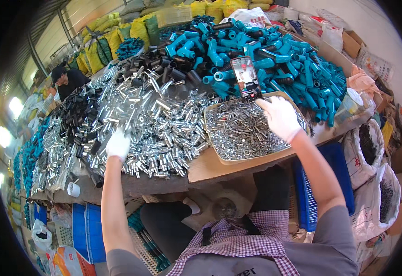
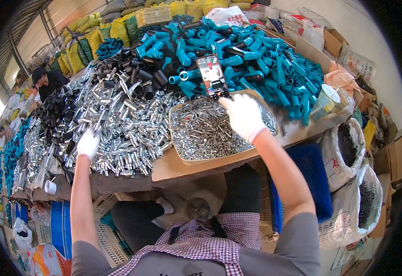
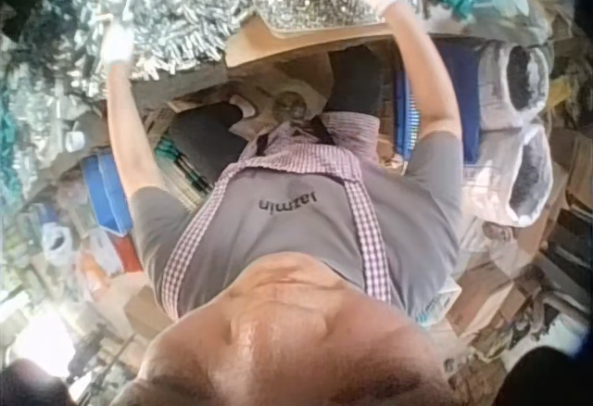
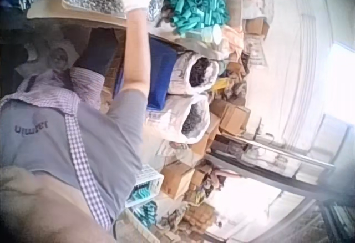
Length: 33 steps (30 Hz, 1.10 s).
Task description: Assembling metal tubes and plastic handles at a workbench in a factory environment.
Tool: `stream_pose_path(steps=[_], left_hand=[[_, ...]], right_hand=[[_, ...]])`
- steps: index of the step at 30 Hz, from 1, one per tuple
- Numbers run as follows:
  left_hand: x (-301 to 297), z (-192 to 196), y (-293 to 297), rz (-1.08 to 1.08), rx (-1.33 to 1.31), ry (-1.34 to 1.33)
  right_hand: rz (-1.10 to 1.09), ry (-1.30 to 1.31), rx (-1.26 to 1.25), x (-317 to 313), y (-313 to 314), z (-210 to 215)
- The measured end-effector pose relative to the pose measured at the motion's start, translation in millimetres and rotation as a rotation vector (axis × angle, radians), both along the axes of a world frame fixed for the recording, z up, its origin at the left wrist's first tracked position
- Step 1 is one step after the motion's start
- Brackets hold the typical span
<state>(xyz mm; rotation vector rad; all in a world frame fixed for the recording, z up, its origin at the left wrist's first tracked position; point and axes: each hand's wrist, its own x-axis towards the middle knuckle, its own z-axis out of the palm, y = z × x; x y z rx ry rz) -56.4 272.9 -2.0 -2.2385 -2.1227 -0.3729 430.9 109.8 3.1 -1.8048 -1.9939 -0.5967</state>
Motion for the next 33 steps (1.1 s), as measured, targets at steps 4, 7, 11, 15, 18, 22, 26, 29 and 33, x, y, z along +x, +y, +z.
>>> stream_pose_path(steps=[4, 7, 11, 15, 18, 22, 26, 29, 33], left_hand=[[9, 5, -104, -0.248, -0.008, -0.555], [34, -1, -191, -0.203, -0.214, -0.91], [81, -16, -253, -0.253, -0.5, -1.067], [107, -18, -266, -0.328, -0.574, -0.974], [113, -19, -272, -0.317, -0.569, -1.014], [118, -27, -279, -0.453, -0.618, -1.079], [132, -27, -285, -0.513, -0.754, -0.771], [129, -32, -290, -0.586, -0.701, -0.833], [119, -41, -285, -0.62, -0.698, -0.762]], right_hand=[[-0.099, -0.249, -0.122, 39, 44, -2], [-0.132, -0.312, -0.16, 38, 77, 3], [-0.174, -0.324, -0.067, 40, 110, 18], [-0.062, 0.236, 0.098, -10, 86, 59], [0.598, 0.455, -0.038, -69, 7, 42], [0.621, 1.502, -0.877, -131, -100, 5], [0.625, 1.607, -0.78, -144, -137, -24], [0.557, 1.68, -0.679, -146, -156, -31], [0.398, 1.691, -0.438, -145, -175, -27]])
